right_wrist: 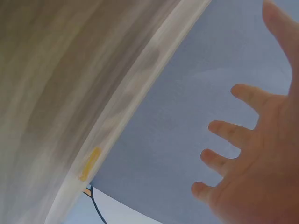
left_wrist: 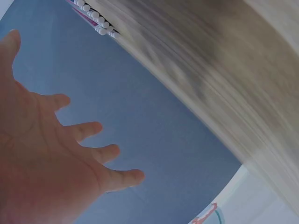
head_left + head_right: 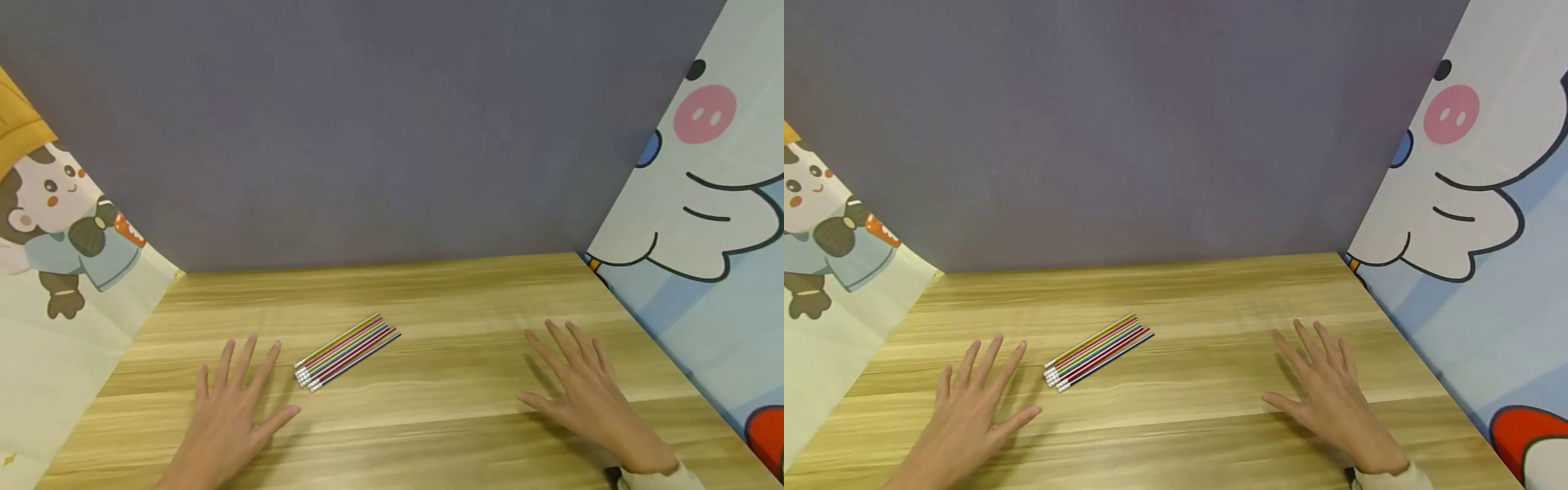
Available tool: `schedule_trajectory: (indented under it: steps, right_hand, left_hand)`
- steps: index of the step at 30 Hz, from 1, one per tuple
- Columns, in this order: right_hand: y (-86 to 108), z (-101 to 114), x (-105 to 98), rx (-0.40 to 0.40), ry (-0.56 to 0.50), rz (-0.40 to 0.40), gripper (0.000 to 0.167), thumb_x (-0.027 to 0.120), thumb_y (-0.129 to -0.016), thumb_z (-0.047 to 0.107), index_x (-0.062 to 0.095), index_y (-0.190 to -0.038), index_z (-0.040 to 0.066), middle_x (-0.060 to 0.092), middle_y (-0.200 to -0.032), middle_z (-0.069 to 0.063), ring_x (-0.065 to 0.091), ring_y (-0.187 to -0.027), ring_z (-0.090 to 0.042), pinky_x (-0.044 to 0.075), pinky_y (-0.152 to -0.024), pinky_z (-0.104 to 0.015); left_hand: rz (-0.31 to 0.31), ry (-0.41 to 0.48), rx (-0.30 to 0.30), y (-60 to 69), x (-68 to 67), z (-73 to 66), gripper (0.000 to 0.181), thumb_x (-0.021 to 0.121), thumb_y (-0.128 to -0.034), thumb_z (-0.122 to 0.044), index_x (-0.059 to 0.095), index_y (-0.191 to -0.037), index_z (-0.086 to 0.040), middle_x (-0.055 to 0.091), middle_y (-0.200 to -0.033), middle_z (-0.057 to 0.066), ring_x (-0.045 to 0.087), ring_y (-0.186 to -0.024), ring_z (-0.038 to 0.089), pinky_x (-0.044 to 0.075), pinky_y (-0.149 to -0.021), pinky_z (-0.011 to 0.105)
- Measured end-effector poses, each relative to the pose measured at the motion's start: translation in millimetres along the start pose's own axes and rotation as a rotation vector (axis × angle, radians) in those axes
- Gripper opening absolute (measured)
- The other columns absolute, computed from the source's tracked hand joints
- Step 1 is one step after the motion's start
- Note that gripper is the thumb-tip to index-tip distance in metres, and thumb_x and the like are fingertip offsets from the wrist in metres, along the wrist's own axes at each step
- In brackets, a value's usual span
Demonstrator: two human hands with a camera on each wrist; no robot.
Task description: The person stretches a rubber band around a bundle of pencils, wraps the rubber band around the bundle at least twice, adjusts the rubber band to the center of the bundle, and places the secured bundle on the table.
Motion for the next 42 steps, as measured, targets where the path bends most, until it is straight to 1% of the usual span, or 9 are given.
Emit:
schedule_trajectory:
  steps: [3, 10, 15, 18, 24, 29, 33, 38, 42]
  right_hand:
    - [-2.7, 3, 0, 0.004, -0.019, 0.025, 0.096, 0.08, -0.075, 0.056, 0.037, -0.154, 0.021, 0.025, -0.161, -0.017, 0.012, -0.149, -0.043, 0.0, -0.116, -0.07]
    - [-10.7, 15, -1, -0.001, -0.077, 0.12, 0.092, 0.077, -0.082, 0.054, 0.032, -0.156, 0.022, 0.029, -0.158, -0.019, 0.016, -0.146, -0.046, 0.006, -0.114, -0.072]
    - [-26.6, 27, 1, -0.026, -0.094, 0.201, 0.085, 0.07, -0.088, 0.055, 0.028, -0.157, 0.028, 0.03, -0.159, -0.016, 0.019, -0.146, -0.045, 0.014, -0.114, -0.07]
    - [-39.9, 36, 3, -0.05, -0.098, 0.235, 0.082, 0.067, -0.09, 0.055, 0.027, -0.157, 0.03, 0.028, -0.16, -0.011, 0.018, -0.148, -0.041, 0.014, -0.117, -0.065]
    - [-66.0, 56, 14, -0.148, -0.129, 0.272, 0.08, 0.067, -0.091, 0.051, 0.03, -0.157, 0.026, 0.03, -0.16, -0.01, 0.02, -0.148, -0.038, 0.019, -0.115, -0.065]
    - [-89.3, 75, 26, -0.225, -0.168, 0.296, 0.077, 0.064, -0.094, 0.052, 0.032, -0.156, 0.021, 0.029, -0.161, -0.01, 0.02, -0.149, -0.033, 0.02, -0.118, -0.061]
    - [-110.3, 90, 38, -0.235, -0.252, 0.384, 0.075, 0.06, -0.096, 0.054, 0.03, -0.157, 0.021, 0.027, -0.161, -0.009, 0.016, -0.151, -0.032, 0.015, -0.12, -0.059]
    - [-129.8, 106, 60, -0.24, -0.321, 0.514, 0.075, 0.056, -0.098, 0.053, 0.023, -0.159, 0.025, 0.022, -0.163, -0.01, 0.011, -0.151, -0.033, 0.011, -0.121, -0.061]
    - [-146.2, 115, 77, -0.266, -0.349, 0.551, 0.075, 0.057, -0.099, 0.05, 0.023, -0.159, 0.022, 0.021, -0.163, -0.015, 0.01, -0.151, -0.036, 0.01, -0.12, -0.062]
  left_hand:
    - [0.01, -0.003, -0.003, -1.7, -1.3, 0.4, 0.091, 0.062, -0.0863, -0.066, 0.024, -0.159, -0.026, 0.01, -0.166, 0.012, 0.002, -0.151, 0.041, -0.006, -0.113, 0.073]
    - [0.072, 0.006, -0.005, -9.0, 0.0, 1.6, 0.088, 0.061, -0.0885, -0.065, 0.022, -0.159, -0.029, 0.022, -0.161, 0.018, 0.017, -0.145, 0.048, 0.017, -0.105, 0.081]
    - [0.129, 0.058, -0.015, -11.4, -1.6, 3.2, 0.081, 0.058, -0.094, -0.058, 0.024, -0.159, -0.024, 0.024, -0.159, 0.022, 0.019, -0.143, 0.051, 0.018, -0.103, 0.082]
    - [0.149, 0.1, -0.015, -15.8, -1.9, 4.3, 0.075, 0.056, -0.0981, -0.052, 0.025, -0.159, -0.022, 0.024, -0.158, 0.024, 0.021, -0.142, 0.053, 0.02, -0.103, 0.081]
    - [0.211, 0.323, -0.023, -19.5, -5.2, -9.9, 0.06, 0.049, -0.1049, -0.04, 0.031, -0.155, -0.013, 0.03, -0.155, 0.024, 0.026, -0.141, 0.05, 0.028, -0.103, 0.077]
    - [0.221, 0.461, -0.029, -26.5, -9.6, -21.8, 0.054, 0.044, -0.1072, -0.037, 0.032, -0.155, -0.016, 0.029, -0.158, 0.017, 0.027, -0.144, 0.043, 0.031, -0.105, 0.073]
    - [0.259, 0.54, -0.062, -35.6, -8.0, -22.8, 0.054, 0.04, -0.1078, -0.041, 0.031, -0.156, -0.017, 0.026, -0.16, 0.015, 0.023, -0.146, 0.042, 0.026, -0.109, 0.073]
    - [0.366, 0.683, -0.13, -47.5, 0.1, -20.3, 0.058, 0.035, -0.1077, -0.047, 0.031, -0.154, -0.012, 0.027, -0.16, 0.015, 0.027, -0.145, 0.043, 0.027, -0.111, 0.07]
    - [0.419, 0.764, -0.179, -54.5, 6.5, -17.4, 0.059, 0.031, -0.1083, -0.047, 0.03, -0.155, -0.01, 0.028, -0.159, 0.018, 0.027, -0.144, 0.045, 0.024, -0.113, 0.069]
Point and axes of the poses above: each hand's wrist, its own y-axis away from the middle knuckle, its own x-axis out of the palm, z = x × y, the point moved 2 cm from there along -y, towards the middle knuckle
